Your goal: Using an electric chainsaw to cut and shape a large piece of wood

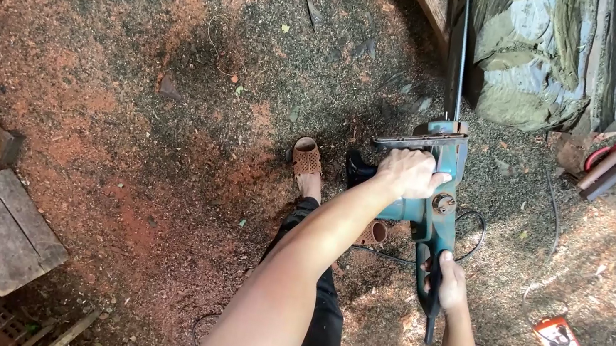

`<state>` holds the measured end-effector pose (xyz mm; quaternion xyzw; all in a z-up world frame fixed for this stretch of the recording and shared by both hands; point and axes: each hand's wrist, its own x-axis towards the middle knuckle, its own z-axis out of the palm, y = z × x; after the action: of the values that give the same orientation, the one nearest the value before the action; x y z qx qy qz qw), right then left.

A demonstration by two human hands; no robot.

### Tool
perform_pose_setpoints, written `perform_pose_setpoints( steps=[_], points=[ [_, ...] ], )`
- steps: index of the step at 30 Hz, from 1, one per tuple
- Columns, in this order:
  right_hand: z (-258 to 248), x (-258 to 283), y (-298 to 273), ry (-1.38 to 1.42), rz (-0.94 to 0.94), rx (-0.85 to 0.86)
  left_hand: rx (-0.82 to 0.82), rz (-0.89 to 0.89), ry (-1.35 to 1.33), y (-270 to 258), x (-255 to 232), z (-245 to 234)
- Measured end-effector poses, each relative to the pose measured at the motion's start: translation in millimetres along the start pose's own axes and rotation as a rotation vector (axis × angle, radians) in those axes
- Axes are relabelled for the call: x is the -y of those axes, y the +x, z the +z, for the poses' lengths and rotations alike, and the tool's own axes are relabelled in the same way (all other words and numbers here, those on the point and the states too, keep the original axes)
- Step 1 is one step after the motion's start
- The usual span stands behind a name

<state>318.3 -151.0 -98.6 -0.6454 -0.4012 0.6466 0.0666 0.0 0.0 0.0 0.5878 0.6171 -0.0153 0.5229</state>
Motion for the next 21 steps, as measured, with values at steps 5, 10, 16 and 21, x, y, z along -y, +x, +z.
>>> perform_pose_setpoints(
  steps=[5, 10, 16, 21],
  points=[
    [0, 7, -8, -0.046, 0.002, -0.051, -0.024, 0.003, -0.023, -2, 2, 6],
    [-17, -25, -21, -0.06, 0.01, -0.131, 0.016, -0.015, -0.104, -42, -9, 20],
    [-22, -25, -61, -0.098, 0.12, -0.106, 0.01, -0.094, -0.333, -80, -10, 53],
    [-9, -23, -81, -0.14, -0.019, 0.297, 0.047, -0.143, -0.254, -85, -7, 71]
  ],
)
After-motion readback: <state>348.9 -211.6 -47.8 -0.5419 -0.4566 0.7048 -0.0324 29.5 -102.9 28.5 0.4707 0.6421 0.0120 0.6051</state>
